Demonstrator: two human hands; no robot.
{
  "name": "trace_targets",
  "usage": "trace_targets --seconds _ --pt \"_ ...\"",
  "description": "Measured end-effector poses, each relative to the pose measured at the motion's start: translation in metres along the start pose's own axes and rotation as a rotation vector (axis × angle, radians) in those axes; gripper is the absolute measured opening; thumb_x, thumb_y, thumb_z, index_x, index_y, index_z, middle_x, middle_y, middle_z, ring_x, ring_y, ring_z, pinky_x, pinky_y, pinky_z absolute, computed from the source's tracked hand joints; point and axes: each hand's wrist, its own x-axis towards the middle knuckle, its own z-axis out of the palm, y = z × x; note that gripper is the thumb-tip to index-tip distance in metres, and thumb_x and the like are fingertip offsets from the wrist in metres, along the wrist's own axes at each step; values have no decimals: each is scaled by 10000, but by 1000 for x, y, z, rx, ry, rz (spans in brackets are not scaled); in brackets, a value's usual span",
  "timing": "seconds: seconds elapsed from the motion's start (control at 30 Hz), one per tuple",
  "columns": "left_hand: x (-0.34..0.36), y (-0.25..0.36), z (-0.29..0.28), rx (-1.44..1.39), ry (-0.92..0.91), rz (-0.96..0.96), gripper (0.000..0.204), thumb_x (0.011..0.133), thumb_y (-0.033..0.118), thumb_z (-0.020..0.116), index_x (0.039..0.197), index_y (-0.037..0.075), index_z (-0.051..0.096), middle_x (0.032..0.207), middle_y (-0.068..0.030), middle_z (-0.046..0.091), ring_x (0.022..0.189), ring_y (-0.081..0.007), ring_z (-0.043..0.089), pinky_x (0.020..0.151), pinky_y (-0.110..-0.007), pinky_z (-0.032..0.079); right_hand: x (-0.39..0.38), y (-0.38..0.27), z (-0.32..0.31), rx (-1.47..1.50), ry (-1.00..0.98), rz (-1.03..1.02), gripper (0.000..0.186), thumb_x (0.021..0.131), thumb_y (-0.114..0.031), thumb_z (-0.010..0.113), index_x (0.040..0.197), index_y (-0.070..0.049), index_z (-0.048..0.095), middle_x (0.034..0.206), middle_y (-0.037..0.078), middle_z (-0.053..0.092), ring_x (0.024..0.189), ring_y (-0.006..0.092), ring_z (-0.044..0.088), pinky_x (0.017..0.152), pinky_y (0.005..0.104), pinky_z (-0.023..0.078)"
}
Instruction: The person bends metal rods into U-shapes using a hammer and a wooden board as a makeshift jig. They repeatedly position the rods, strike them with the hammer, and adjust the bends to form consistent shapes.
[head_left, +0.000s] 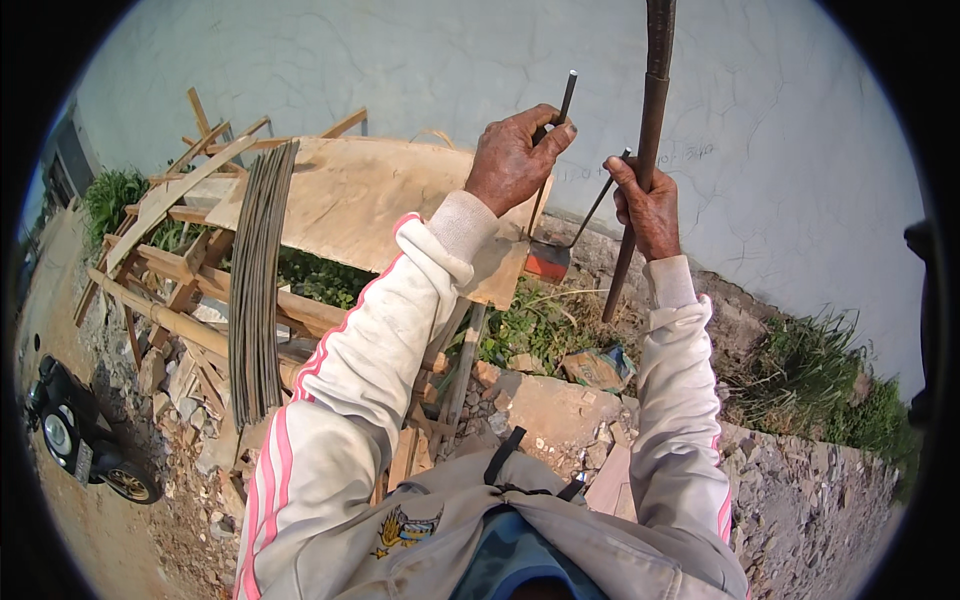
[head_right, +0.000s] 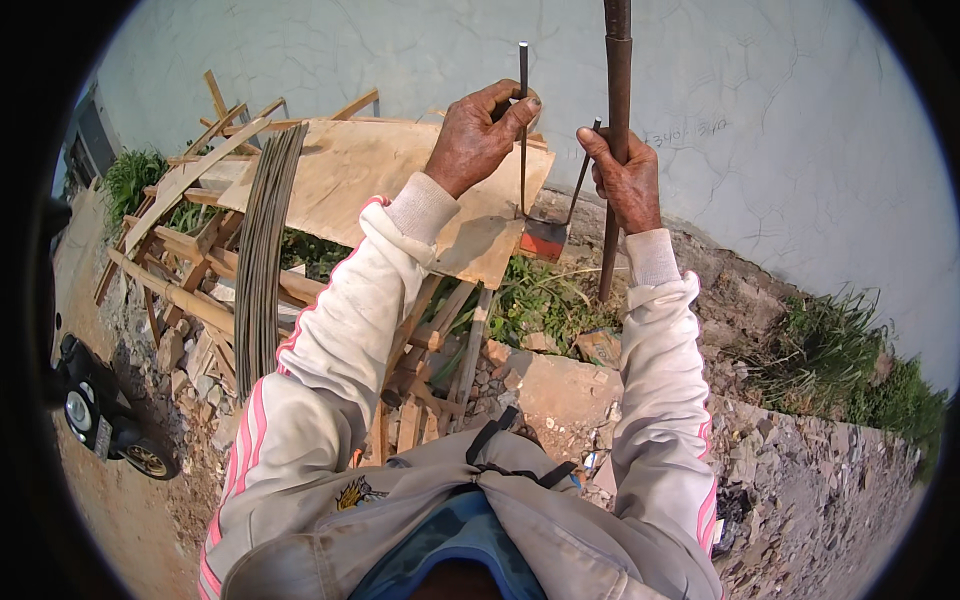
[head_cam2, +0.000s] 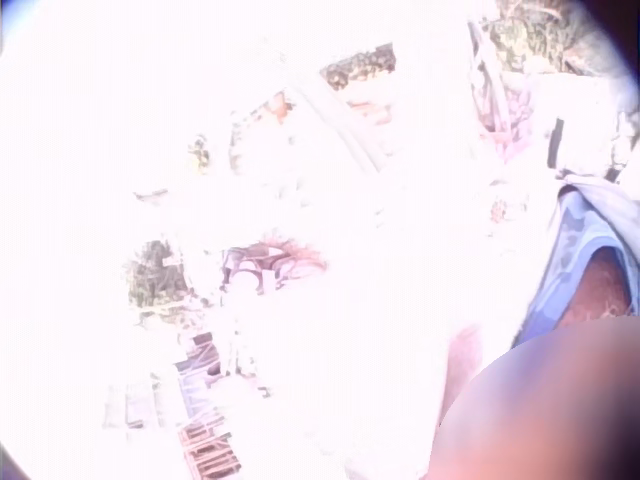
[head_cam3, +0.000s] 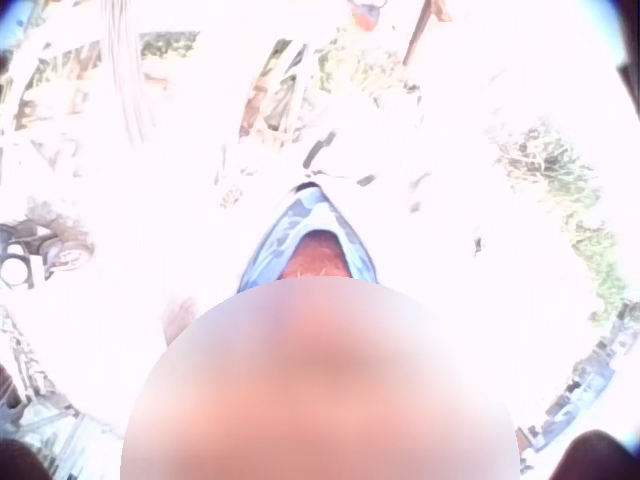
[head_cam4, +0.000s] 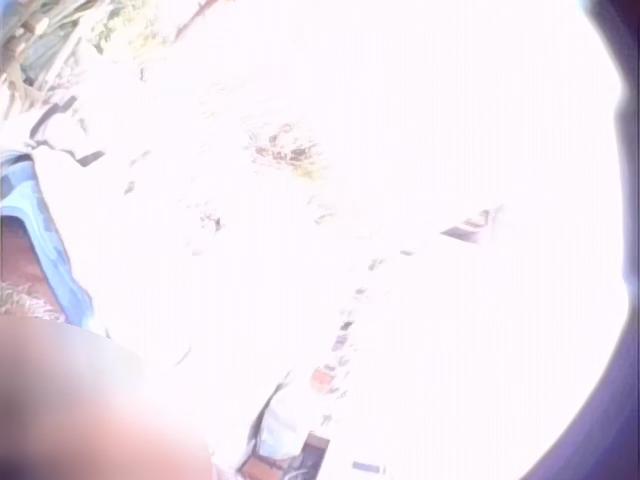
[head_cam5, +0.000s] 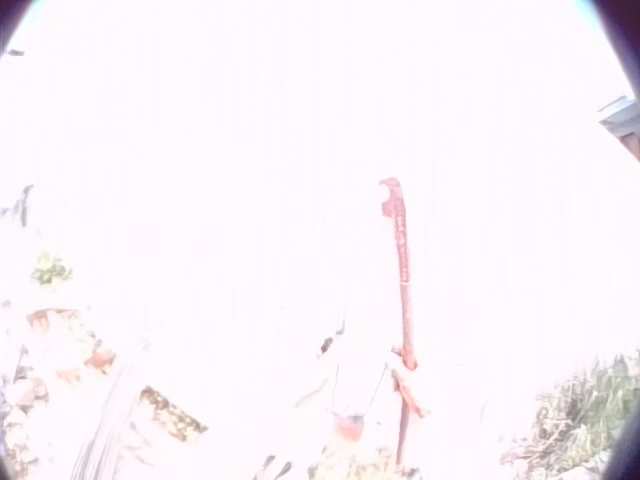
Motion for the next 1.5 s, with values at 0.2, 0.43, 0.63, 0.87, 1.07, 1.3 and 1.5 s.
trace_targets --seconds 0.2,0.43,0.63,0.87,1.07,1.3,1.5 --pt "71 -13 29 246 320 229 274 968 294 652 1135 80 687 889 -155 735 802 -336 709 784 -439 548 78 0 -21 -48 -109 -27 476 865 -472 800 933 -18 673 731 -9 603 556 50 551 402 193 394" --pt "98 -32 46 -94 264 146 236 1001 166 615 1167 -2 621 913 -116 720 876 -179 726 778 -319 605 150 20 -27 -99 -248 -91 509 872 -493 784 1007 -14 681 809 4 636 593 53 581 426 194 415" --pt "94 -21 55 -92 287 137 237 1020 171 607 1189 5 613 916 -99 697 833 -160 713 780 -305 616 196 44 -11 -9 -352 -151 480 874 -470 792 981 -13 688 769 5 633 591 55 583 436 193 414" --pt "86 -15 66 -139 482 104 257 1021 194 604 1202 15 636 798 -42 665 685 -82 608 618 -251 519 230 51 23 73 -575 -222 450 856 -483 805 914 -51 695 721 -13 626 585 54 574 447 203 391" --pt "72 -18 53 -106 434 109 289 1049 196 579 1273 21 633 829 -23 654 740 -98 641 674 -260 549 243 40 60 -41 -782 -212 404 869 -458 793 905 -68 694 692 -20 602 564 56 535 433 196 348" --pt "58 -23 40 -200 449 129 276 1057 158 563 1274 1 631 937 -43 660 813 -75 629 726 -251 568 252 41 113 47 -1092 -126 194 947 -265 699 972 -73 697 725 -37 620 549 30 496 449 202 369" --pt "39 -25 29 -211 506 144 269 1053 153 570 1271 6 623 934 -35 651 826 -89 648 731 -261 555 248 42 124 0 -978 -96 327 906 -383 756 932 -69 666 644 -51 564 521 17 512 407 181 343"
